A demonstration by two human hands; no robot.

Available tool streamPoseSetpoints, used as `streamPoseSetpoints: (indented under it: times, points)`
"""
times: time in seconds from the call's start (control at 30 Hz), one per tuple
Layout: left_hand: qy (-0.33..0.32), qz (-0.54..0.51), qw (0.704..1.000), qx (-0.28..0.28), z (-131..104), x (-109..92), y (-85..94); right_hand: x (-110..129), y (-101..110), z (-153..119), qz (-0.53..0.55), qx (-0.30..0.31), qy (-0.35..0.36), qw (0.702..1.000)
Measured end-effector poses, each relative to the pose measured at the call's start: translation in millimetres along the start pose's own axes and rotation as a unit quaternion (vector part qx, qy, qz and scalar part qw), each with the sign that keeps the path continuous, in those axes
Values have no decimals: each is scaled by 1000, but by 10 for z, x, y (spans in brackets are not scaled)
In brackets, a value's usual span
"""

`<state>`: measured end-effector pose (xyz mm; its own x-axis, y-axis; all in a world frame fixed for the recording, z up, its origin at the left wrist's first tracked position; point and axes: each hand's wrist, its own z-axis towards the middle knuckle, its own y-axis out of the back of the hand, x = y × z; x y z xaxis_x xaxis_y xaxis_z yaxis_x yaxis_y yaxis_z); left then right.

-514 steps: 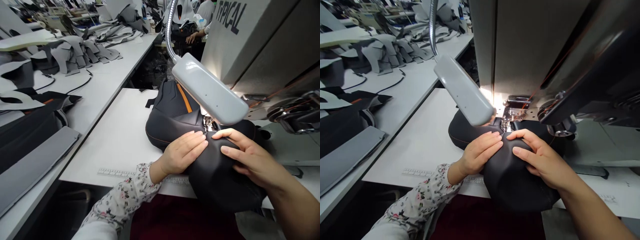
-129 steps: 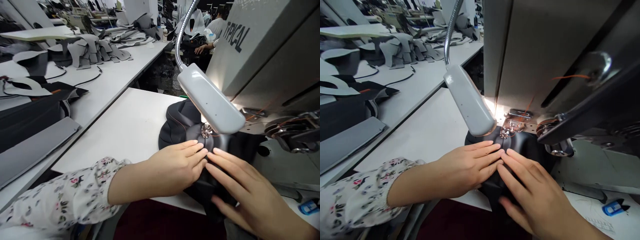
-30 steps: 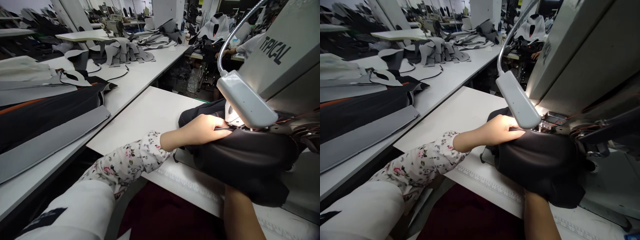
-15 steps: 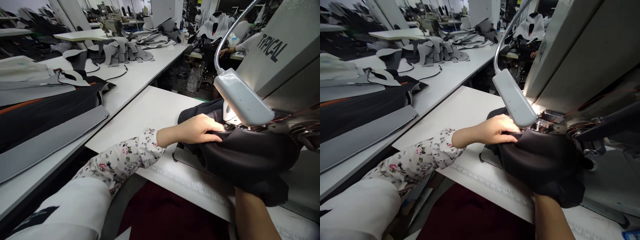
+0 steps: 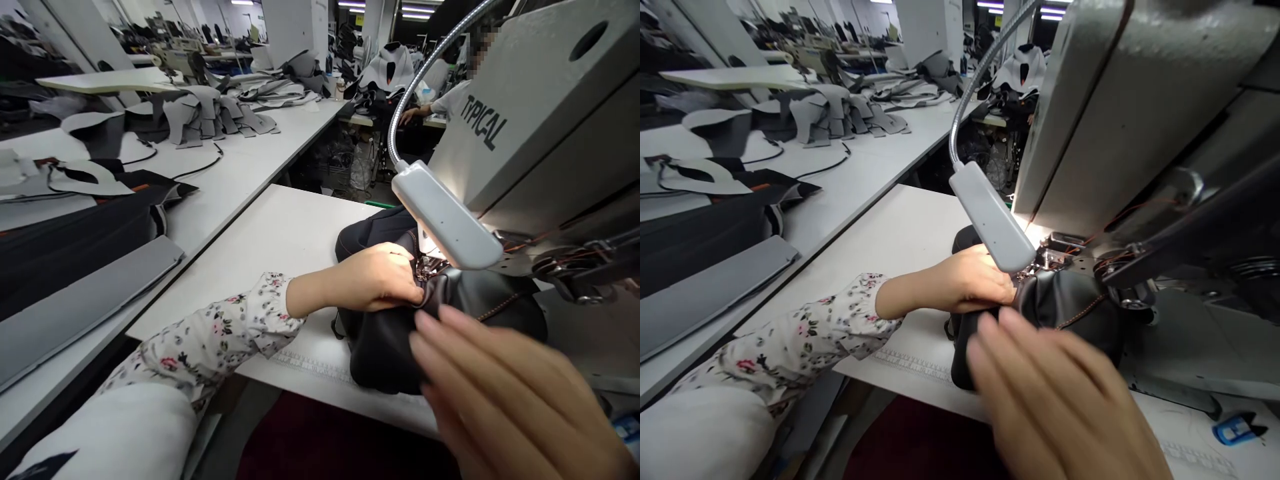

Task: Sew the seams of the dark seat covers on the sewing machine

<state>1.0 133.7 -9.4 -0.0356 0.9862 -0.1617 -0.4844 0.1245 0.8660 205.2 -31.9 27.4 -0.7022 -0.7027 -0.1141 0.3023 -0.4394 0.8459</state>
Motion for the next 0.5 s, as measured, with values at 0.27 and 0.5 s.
streamPoseSetpoints:
  times: [0.27, 0.5]
  points:
    - [29, -110, 992, 59, 25, 111, 77, -156, -286, 74, -95, 74, -36, 992]
    - [-4, -45, 999, 7, -21, 72, 36, -232, -309, 18, -84, 73, -53, 992]
